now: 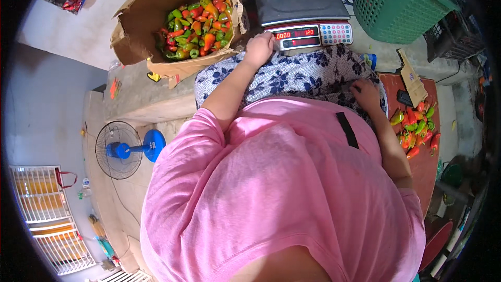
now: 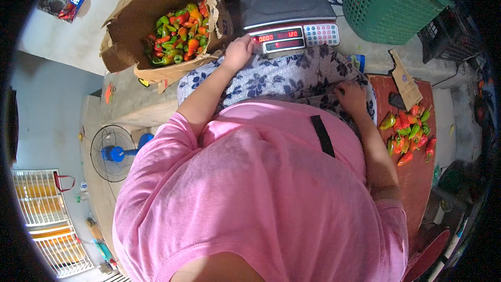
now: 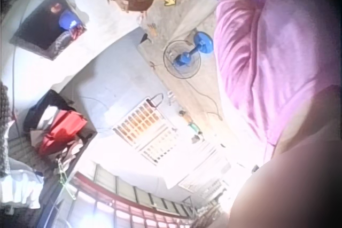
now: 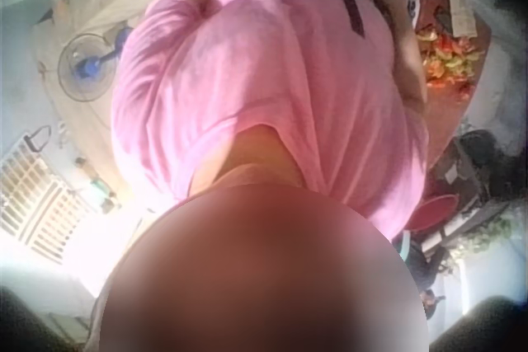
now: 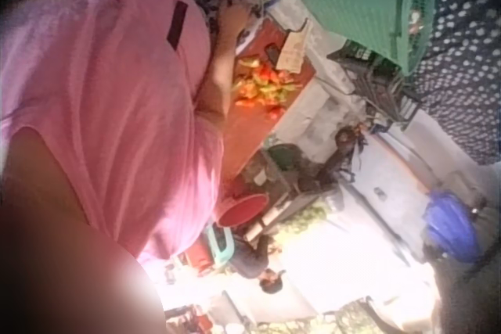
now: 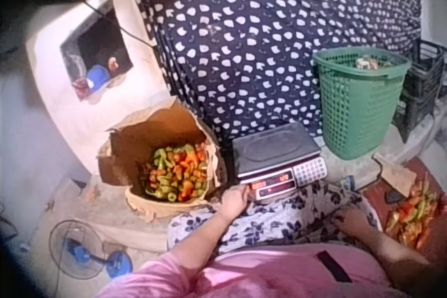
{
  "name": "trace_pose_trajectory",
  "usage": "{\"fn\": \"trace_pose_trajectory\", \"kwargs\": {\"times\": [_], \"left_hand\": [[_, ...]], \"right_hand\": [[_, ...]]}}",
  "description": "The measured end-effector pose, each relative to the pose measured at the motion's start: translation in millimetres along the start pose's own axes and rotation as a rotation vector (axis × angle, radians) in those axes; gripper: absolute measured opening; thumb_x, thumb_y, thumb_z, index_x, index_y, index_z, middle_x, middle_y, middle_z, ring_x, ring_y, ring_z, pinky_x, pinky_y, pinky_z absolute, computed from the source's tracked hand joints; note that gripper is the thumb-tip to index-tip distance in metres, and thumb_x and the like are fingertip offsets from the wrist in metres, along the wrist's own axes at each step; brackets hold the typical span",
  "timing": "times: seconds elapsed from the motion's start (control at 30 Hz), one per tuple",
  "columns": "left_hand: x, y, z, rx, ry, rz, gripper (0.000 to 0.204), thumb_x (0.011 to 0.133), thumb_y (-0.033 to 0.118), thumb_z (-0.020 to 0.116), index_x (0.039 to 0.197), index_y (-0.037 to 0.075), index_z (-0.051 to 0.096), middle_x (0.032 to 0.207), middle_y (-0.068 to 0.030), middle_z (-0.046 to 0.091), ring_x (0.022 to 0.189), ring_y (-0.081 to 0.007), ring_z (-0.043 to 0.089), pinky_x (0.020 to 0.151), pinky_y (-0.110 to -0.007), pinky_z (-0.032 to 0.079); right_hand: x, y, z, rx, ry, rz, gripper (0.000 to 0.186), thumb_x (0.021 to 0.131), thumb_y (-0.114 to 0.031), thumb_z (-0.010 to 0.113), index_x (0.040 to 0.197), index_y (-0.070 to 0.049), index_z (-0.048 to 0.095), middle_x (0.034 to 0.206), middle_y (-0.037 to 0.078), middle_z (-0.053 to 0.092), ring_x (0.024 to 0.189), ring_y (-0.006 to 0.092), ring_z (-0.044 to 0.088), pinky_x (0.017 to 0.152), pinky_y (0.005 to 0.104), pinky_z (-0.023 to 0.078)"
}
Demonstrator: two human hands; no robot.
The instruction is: The person weighs peppers on a digital scale and places them into small plastic bags.
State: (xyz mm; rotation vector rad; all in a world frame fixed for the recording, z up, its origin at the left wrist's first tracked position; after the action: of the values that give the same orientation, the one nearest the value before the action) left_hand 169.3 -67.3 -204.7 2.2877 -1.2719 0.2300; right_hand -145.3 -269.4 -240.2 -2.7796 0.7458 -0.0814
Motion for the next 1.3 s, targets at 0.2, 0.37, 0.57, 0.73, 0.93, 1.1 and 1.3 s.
{"fn": "trace_pose_trajectory", "kwargs": {"times": [0.2,0.37,0.57,0.73,0.93,1.1,1.3], "left_hand": [[-8,54,-25,-0.771,0.005,-0.165,0.02,0.097,0.018,0.044,0.089,0.003,0.054,0.07,-0.0018,0.056,0.065,-0.009,0.051,0.062,-0.025,0.042],[-5,145,-75,-1.475,-0.123,-0.244,0.014,0.096,0.016,0.046,0.096,0.006,0.054,0.073,0.0031,0.054,0.068,-0.0062,0.051,0.063,-0.021,0.042],[-4,157,-137,-1.588,0.062,-0.272,0.013,0.095,0.014,0.049,0.103,0.006,0.053,0.08,0.0004,0.056,0.068,-0.006,0.053,0.06,-0.021,0.043],[-28,215,-221,-1.609,0.057,-0.007,0.013,0.092,0.014,0.049,0.102,0.005,0.05,0.088,-0.0035,0.055,0.08,-0.0157,0.051,0.07,-0.029,0.041],[-102,347,-296,-1.865,-0.067,1.203,0.023,0.089,0.015,0.056,0.092,-0.008,0.058,0.078,-0.0133,0.051,0.059,-0.0173,0.055,0.05,-0.029,0.047],[-128,364,-303,-2.204,-0.015,1.197,0.029,0.091,0.018,0.06,0.093,-0.01,0.064,0.092,-0.0146,0.054,0.053,-0.0118,0.059,0.048,-0.022,0.051],[-95,341,-302,-1.4,0.025,1.029,0.011,0.08,0.01,0.066,0.083,0.001,0.062,0.084,-0.0071,0.057,0.068,-0.0155,0.058,0.058,-0.024,0.046]], "right_hand": [[9,-35,-36,0.597,0.146,-0.025,0.038,0.08,-0.024,0.066,0.112,-0.006,0.06,0.113,0.017,0.057,0.108,0.0346,0.053,0.095,0.0441,0.039],[16,-132,-97,0.757,0.429,-0.339,0.042,0.082,-0.022,0.066,0.118,-0.003,0.056,0.114,0.015,0.058,0.105,0.0262,0.057,0.092,0.0345,0.042],[6,-137,-127,1.191,-0.025,-0.174,0.022,0.091,-0.023,0.055,0.097,-0.003,0.061,0.082,0.002,0.059,0.08,0.0114,0.053,0.074,0.0274,0.043],[-22,-125,-180,1.136,0.194,-0.033,0.021,0.092,-0.023,0.053,0.087,-0.005,0.061,0.074,-0.005,0.051,0.068,0.0035,0.043,0.062,0.0207,0.036],[-26,-120,-199,1.386,0.374,0.029,0.014,0.091,-0.017,0.058,0.095,-0.004,0.06,0.072,-0.006,0.054,0.062,0.0007,0.042,0.054,0.0187,0.032],[-26,-119,-199,1.272,0.419,-0.051,0.014,0.089,-0.012,0.061,0.099,-0.004,0.058,0.075,-0.005,0.057,0.064,0.0002,0.044,0.055,0.0184,0.035],[-34,-119,-197,1.355,0.352,-0.044,0.014,0.088,-0.012,0.063,0.098,-0.004,0.06,0.079,-0.004,0.058,0.07,0.0029,0.049,0.061,0.019,0.039]]}}
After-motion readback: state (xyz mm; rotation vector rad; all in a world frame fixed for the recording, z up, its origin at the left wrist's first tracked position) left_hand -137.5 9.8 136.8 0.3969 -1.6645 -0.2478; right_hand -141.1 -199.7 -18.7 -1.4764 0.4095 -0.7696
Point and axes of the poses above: each hand's wrist, its own x-axis towards the middle knuckle, its own z-axis out of the palm, y = z × x, the point moved 5 cm from there along x, towards the middle knuckle
